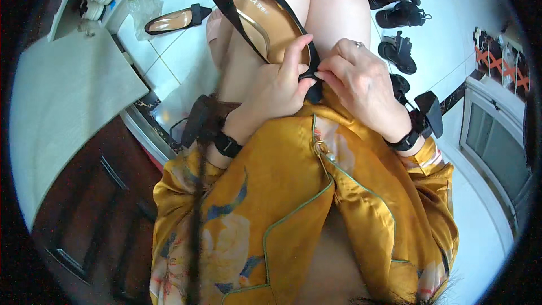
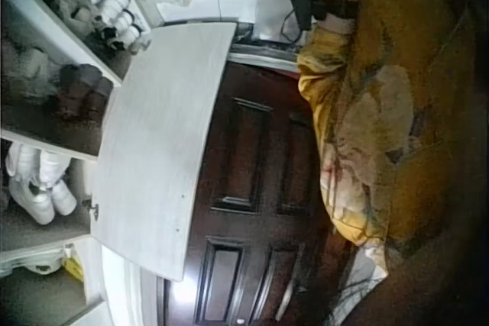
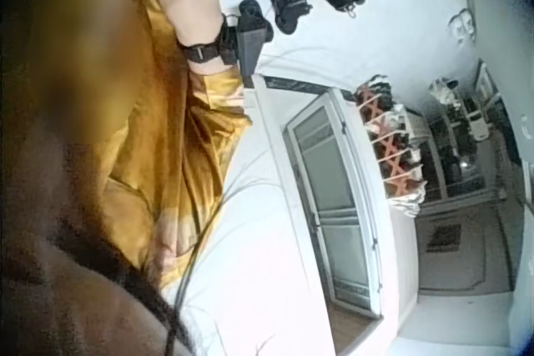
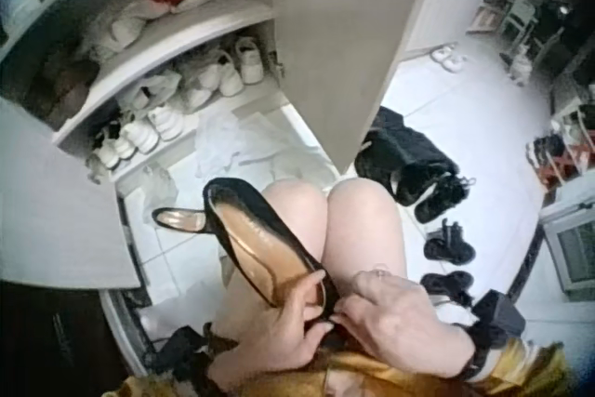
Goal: Sewing a black bow or buckle onto a high-heeled shoe.
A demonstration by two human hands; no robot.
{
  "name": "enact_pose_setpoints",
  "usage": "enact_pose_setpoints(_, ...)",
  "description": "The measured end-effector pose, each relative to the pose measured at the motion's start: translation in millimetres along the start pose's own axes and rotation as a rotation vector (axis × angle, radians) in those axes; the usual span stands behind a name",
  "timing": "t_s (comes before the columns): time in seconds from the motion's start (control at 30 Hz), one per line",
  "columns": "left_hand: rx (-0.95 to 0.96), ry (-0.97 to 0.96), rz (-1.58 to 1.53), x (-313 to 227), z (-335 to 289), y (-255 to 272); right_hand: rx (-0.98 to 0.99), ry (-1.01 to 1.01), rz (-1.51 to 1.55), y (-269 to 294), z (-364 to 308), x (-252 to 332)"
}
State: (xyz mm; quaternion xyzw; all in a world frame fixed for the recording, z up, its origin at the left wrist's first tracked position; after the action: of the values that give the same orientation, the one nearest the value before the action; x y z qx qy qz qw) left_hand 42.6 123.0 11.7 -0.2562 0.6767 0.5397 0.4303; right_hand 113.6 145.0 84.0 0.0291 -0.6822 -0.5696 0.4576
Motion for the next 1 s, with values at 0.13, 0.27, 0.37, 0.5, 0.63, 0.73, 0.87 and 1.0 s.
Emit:
enact_pose_setpoints(0.13, 0.046, 0.070, 0.050, 3, 1, -6, 0.066, 0.019, -0.082, -9, 3, 3)
enact_pose_setpoints(0.27, -0.032, -0.019, 0.058, -4, 0, -2, 0.123, 0.054, -0.112, -21, 2, 7)
enact_pose_setpoints(0.37, -0.011, -0.011, 0.033, -1, 0, -3, 0.144, 0.132, -0.104, -33, -2, -2)
enact_pose_setpoints(0.5, 0.016, 0.036, 0.028, 3, 2, -6, 0.111, 0.221, -0.081, -35, -4, 4)
enact_pose_setpoints(0.63, -0.036, 0.043, 0.038, 4, -4, -2, -0.129, 0.186, 0.113, 9, 22, 22)
enact_pose_setpoints(0.73, 0.073, 0.144, 0.079, 8, -4, -6, -0.324, -0.155, 0.284, 51, 16, -13)
enact_pose_setpoints(0.87, 0.009, 0.065, 0.074, 7, -6, -4, -0.410, -0.727, 1.306, 37, -26, -58)
enact_pose_setpoints(1.0, 0.017, 0.076, 0.046, 8, -9, -5, -0.635, -0.577, 1.647, 76, -39, -45)
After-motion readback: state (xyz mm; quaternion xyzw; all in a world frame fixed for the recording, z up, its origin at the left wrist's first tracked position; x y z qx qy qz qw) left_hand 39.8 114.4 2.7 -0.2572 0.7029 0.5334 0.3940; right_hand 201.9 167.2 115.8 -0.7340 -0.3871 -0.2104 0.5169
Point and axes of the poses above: each hand's wrist, its own z-axis towards the middle knuckle, its own y-axis out of the back of the hand, x = y × z, the point moved 10 cm from there along z, towards the middle knuckle, and after that the axes turned 7 degrees about z, right-handed, at the moved point
